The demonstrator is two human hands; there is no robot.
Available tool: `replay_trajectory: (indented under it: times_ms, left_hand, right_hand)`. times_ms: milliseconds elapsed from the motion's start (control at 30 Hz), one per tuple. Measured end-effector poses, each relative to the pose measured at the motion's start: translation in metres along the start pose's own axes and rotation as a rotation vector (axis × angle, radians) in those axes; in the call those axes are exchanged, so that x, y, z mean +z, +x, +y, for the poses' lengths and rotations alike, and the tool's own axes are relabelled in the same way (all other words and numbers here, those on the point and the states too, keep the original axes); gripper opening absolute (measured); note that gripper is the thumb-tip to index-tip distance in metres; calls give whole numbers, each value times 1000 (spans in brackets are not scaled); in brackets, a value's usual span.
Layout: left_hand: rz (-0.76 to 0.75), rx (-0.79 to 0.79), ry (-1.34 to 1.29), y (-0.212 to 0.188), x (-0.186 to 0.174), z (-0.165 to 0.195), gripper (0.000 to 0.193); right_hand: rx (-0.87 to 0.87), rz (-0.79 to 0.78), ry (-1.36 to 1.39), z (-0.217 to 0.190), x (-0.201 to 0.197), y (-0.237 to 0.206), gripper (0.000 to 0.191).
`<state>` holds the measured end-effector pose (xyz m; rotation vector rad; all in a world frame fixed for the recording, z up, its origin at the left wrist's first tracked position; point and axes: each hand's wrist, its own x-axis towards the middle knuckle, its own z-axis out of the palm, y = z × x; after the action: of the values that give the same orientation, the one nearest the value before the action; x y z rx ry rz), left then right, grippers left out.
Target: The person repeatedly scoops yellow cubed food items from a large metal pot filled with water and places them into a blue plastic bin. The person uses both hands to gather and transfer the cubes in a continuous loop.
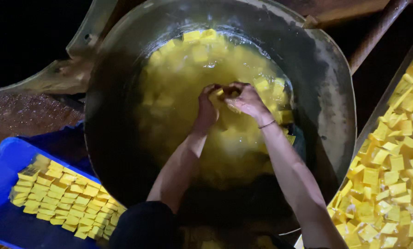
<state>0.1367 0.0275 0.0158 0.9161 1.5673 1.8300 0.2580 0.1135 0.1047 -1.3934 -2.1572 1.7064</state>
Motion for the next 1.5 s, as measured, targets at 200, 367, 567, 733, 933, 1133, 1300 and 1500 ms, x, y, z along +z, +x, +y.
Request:
replay_trajectory:
  times_ms: [200,367,567,733,933,1133,1300,1500]
  left_hand:
    - [10,-686,-1224,-3,8,17,42]
    - [230,-785,-1419,10,-22,47,45]
    - [124,-519,-1313,67,-70,65,44]
    - [230,-470,-1285,72,-121,106,38]
    - [162,-296,-1490,51,-155,139,28]
    - [83,-204,-1502,38,-181,167,34]
    - [192,-99,-1349,3,-247,230,43]
    - [308,22,-1324,-47,-325,238,44]
  right_hand:
    - [-635,368,-694,-27,30,-5,57]
    - [-194,245,-294,-20,37,-11,59]
    - [-118,24,-674,-4,89,-33,64]
    - [-266,38,-691,-35,98,-35,63]
    - [-182,-250,-947,-88,134,-27,37]
    - [-547,-35,-974,-63,204,-27,32]
    - [-270,-268,-141,-33,198,-26,39]
    - [-48,-502,282,-103,187,-67,42]
